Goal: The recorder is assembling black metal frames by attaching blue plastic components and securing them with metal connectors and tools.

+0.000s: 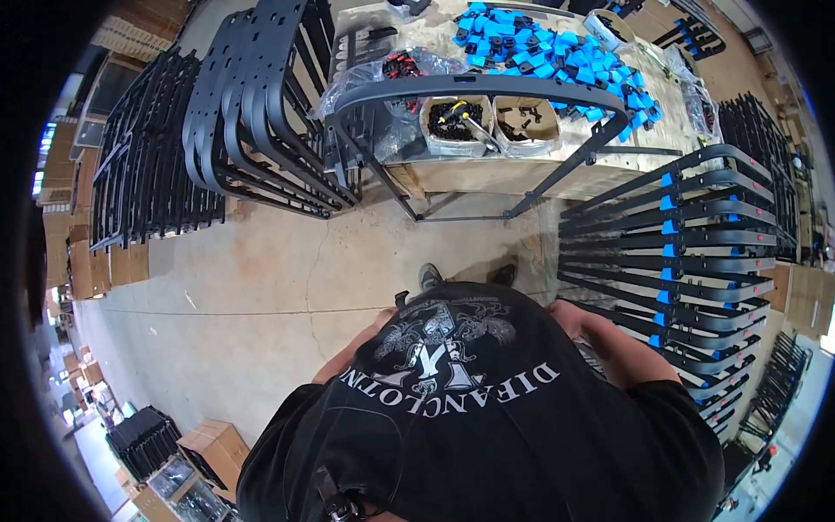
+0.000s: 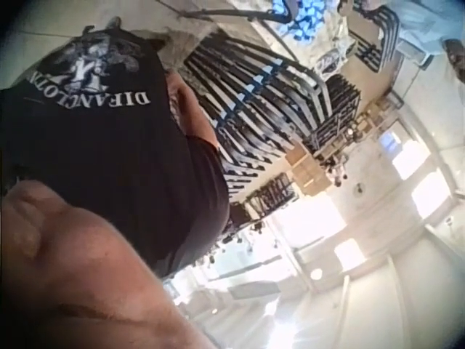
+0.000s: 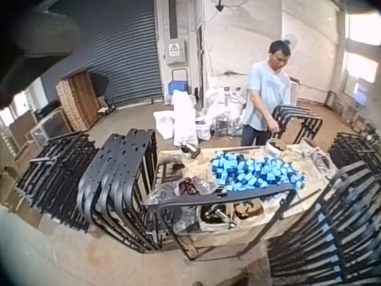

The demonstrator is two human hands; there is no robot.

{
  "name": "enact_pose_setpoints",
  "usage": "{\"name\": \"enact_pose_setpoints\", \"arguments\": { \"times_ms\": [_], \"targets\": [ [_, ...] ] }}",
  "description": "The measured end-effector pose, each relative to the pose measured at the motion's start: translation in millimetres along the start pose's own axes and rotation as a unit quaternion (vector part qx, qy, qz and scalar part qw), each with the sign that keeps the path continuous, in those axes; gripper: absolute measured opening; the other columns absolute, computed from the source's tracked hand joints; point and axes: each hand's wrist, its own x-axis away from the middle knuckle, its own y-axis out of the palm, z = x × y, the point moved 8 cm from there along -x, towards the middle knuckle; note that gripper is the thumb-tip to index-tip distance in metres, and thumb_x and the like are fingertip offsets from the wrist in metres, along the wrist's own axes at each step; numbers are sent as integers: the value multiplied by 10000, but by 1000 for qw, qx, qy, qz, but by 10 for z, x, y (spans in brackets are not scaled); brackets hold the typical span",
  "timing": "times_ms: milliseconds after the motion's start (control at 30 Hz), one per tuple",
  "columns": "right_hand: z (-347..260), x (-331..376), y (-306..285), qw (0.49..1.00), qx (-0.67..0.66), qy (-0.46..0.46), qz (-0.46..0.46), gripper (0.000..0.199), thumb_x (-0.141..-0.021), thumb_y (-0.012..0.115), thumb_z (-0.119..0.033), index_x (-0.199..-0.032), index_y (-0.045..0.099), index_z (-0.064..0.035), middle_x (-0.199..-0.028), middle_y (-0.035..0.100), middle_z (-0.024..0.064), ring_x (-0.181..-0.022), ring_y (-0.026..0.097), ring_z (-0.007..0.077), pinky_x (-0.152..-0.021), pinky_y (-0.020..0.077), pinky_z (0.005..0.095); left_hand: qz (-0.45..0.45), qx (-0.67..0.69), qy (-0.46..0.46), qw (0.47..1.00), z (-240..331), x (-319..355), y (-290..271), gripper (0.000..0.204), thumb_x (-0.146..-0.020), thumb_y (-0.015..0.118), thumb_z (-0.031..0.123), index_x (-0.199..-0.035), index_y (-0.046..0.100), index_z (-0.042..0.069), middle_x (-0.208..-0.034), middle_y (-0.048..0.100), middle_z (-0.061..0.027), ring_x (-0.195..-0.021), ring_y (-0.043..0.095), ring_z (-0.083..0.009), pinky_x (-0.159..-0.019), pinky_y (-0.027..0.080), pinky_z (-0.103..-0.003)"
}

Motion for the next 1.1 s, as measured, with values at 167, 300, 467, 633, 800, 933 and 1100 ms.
{"name": "enact_pose_setpoints", "arguments": {
  "times_ms": [167,300,467,633,800,933,1100],
  "targets": [
    [568,-83,-356,999,-35,38,11,296,-965,661,-230,-1035,747,45,-919,743,82,-797,658,147,-747,539,336,97,145,20,984,-670,-508,396,565,-887,721,512,-1083,740,-18,-993,758,-123,-897,685,-185,-817,544,-335],
    [1388,-262,-550,984,-176,16,34,337,-975,654,-284,-1025,750,35,-914,743,81,-778,661,142,-724,537,334,53,205,33,977,48,4,401,496,-905,706,454,-1060,737,-17,-937,750,-116,-846,675,-154,-799,544,-323],
    [1685,-199,-637,967,-253,14,24,316,-976,652,-274,-1018,753,23,-907,742,76,-753,657,140,-689,526,333,253,-83,8,964,72,-114,369,459,-919,671,454,-1056,736,22,-1008,749,-174,-952,715,-260,-836,548,-367],
    [1849,-70,-525,963,-259,-29,74,314,-972,648,-276,-1002,762,15,-899,741,75,-736,650,134,-675,517,334,188,-241,55,951,290,-362,407,616,-956,502,622,-1031,755,65,-1076,734,-206,-1078,695,-314,-912,530,-359],
    [1822,147,-262,968,-213,-27,130,363,-962,649,-321,-1028,758,19,-938,750,89,-789,664,152,-734,529,338,92,-380,74,918,-490,-1042,436,603,-964,483,613,-1067,747,81,-1081,736,-195,-1077,694,-315,-913,527,-363],
    [1786,217,16,934,-342,36,99,291,-914,645,-251,-1010,742,7,-940,752,98,-829,651,164,-804,510,369,43,-461,73,883,-886,-1517,376,594,-970,468,606,-1097,740,94,-1085,738,-186,-1077,692,-316,-913,524,-367],
    [1849,544,333,927,-342,77,135,336,-977,629,-285,-1039,748,23,-946,749,99,-821,678,155,-761,544,332,-54,-163,86,981,460,-257,107,423,-963,528,432,-1207,687,125,-1011,740,-152,-972,706,-293,-853,535,-392]
  ]
}}
